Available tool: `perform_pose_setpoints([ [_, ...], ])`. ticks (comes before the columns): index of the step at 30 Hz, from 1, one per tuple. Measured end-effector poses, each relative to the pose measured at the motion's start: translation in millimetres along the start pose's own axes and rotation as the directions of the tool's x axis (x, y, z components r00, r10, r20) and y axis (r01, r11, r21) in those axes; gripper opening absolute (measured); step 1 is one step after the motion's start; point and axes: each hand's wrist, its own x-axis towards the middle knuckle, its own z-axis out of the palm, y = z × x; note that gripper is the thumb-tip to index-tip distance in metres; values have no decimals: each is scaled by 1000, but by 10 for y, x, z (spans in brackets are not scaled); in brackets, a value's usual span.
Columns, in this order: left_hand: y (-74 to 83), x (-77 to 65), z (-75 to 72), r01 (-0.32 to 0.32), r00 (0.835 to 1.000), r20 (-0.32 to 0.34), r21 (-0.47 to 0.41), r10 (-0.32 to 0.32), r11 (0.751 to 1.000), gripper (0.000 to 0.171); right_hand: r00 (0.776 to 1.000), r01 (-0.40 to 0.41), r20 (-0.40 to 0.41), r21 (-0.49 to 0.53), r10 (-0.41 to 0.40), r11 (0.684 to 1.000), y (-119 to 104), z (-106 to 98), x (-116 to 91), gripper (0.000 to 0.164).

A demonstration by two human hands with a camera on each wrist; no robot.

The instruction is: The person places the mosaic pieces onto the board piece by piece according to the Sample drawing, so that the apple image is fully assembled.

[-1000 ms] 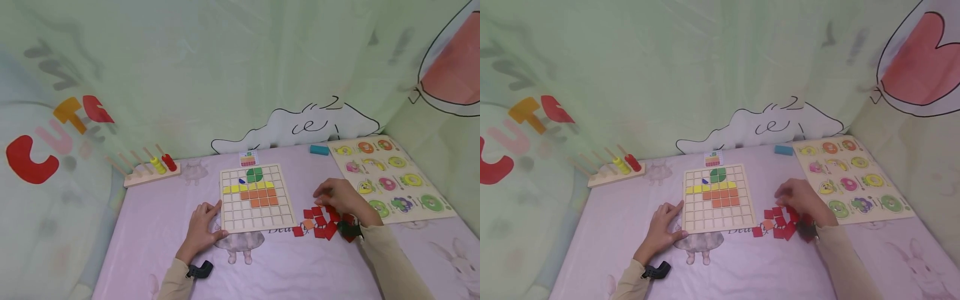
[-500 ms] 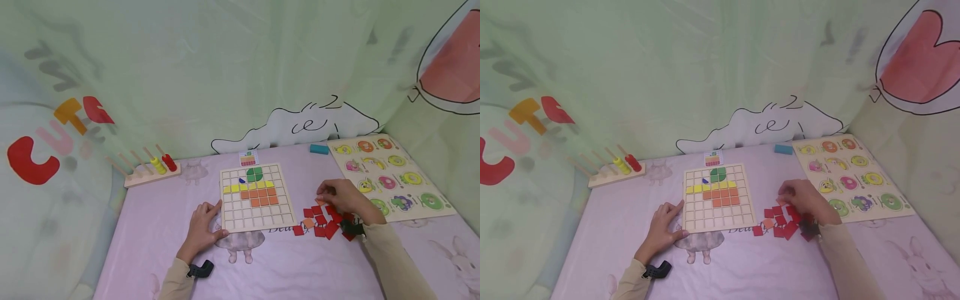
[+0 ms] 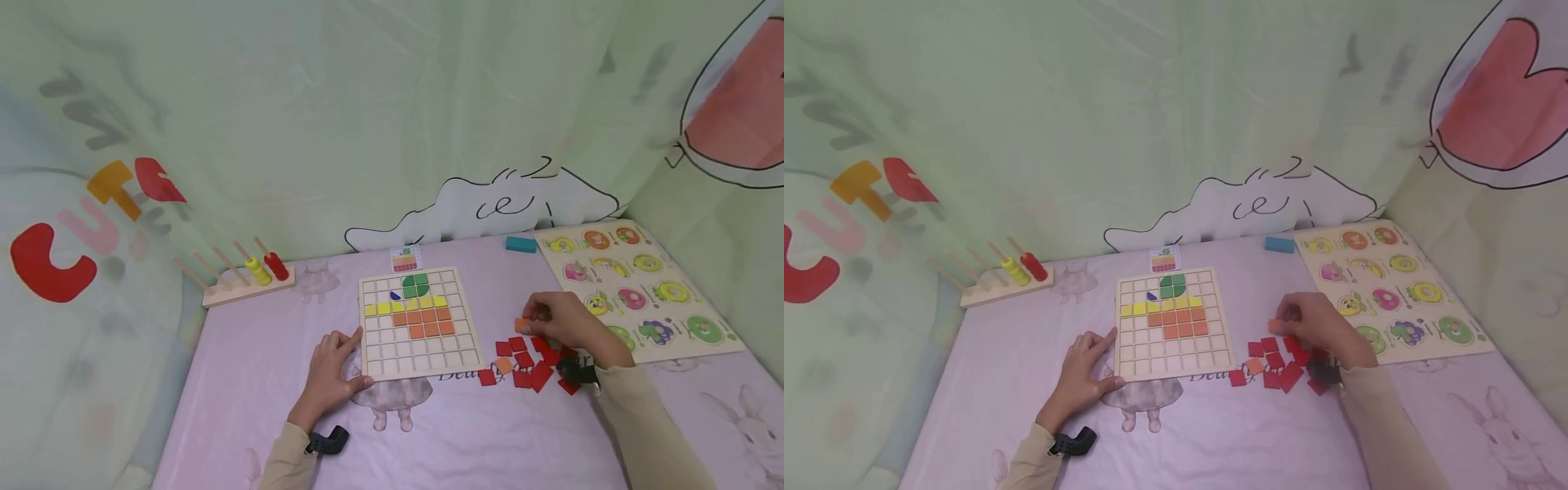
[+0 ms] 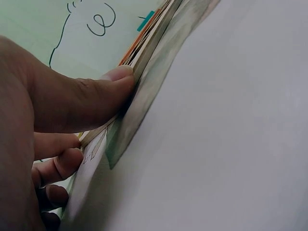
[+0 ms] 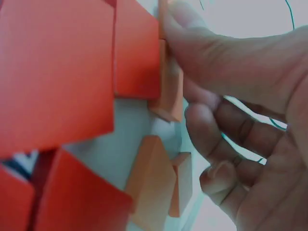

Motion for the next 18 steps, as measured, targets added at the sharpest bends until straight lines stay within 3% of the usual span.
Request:
perform_pose_setpoints([
  [6, 0, 2, -4, -3, 1000, -3, -4, 3, 1000, 93, 993, 25, -119, 73, -16, 997, -132, 67, 41, 27],
  [11, -1, 4, -7, -9, 1000, -9, -1, 9, 1000, 93, 974, 89, -219, 131, -59, 987, -327, 246, 180, 32],
  [18, -11, 2, 1, -10, 1000, -6, 2, 10, 1000, 92, 981, 46, -193, 276, 9, 960, -735, 508, 327, 33],
])
